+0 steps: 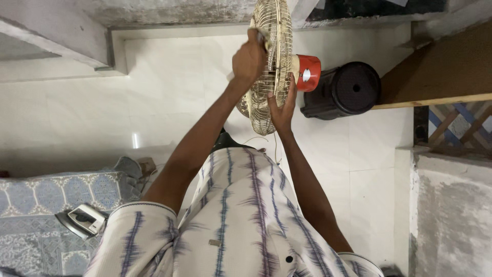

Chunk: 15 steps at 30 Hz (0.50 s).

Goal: The person wipes the front grill of a standing fan with a cloth, then moves to a small black monitor on a shelf and wipes its screen and frame. The person uses a cloth to clean the surfaces of both items.

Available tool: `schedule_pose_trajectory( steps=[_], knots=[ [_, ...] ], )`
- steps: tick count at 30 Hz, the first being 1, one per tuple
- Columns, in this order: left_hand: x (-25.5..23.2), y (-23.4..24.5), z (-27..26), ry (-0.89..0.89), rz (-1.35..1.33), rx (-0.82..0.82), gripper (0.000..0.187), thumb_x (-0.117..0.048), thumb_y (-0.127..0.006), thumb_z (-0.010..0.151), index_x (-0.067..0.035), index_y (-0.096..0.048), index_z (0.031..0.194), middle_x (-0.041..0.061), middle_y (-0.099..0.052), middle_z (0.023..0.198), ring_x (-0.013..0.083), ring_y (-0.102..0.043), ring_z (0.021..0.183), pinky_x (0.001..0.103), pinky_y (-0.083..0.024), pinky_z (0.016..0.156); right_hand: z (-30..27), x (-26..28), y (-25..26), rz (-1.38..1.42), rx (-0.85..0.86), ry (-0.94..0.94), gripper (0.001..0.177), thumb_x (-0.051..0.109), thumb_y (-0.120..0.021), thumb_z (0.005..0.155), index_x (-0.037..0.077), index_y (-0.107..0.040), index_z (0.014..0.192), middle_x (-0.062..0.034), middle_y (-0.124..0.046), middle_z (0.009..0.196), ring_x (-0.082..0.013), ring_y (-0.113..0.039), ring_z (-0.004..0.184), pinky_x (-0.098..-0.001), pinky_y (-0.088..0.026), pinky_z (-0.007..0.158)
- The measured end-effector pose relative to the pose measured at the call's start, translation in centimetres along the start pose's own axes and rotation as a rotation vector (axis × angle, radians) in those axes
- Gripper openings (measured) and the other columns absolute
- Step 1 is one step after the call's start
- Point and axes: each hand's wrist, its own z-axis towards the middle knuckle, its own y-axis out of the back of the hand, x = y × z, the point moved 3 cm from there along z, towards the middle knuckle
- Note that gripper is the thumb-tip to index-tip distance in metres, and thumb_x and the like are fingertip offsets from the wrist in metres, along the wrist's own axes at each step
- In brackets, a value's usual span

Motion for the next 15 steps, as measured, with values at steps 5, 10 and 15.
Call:
schedule_pose_trajectory(
  steps=[5,10,15],
  knots=[
    [-1.7,1.3,-5.1,-0.029,0.013,0.031,0.021,-0.022,-0.051,0.104,-0.008,-0.042,0.118,0.020,-0.073,0.072,0.0412,-0.071,0.060,0.054,-0.051,0.049,-0.1,-0.6,0.0,0.015,0.000,-0.026,0.078,0.020,-0.072,0.102,-0.001,-0.027,0.162,-0.0246,-0.037,0.164,-0.0374,-0.036,0.154,-0.0470,-0.029,0.128],
    [-3.5,1.3,-8.4,-0.114,-0.037,0.032,0.022,-0.026,-0.048,0.108,-0.007,-0.042,0.114,0.019,-0.072,0.074,0.0380,-0.071,0.056,0.049,-0.051,0.044,0.0,-1.2,-0.1,0.103,0.035,0.004,0.078,0.013,-0.070,0.103,0.000,-0.023,0.164,-0.0240,-0.034,0.166,-0.0363,-0.036,0.155,-0.0459,-0.030,0.129],
    [-3.3,0.5,-8.3,-0.096,0.059,0.003,0.025,-0.027,-0.052,0.106,-0.006,-0.042,0.114,0.019,-0.073,0.076,0.0380,-0.071,0.057,0.050,-0.051,0.043,-0.3,-1.6,0.0,0.088,0.039,-0.007,0.079,0.012,-0.069,0.102,0.000,-0.022,0.164,-0.0236,-0.036,0.166,-0.0358,-0.038,0.155,-0.0455,-0.032,0.129]
  ],
)
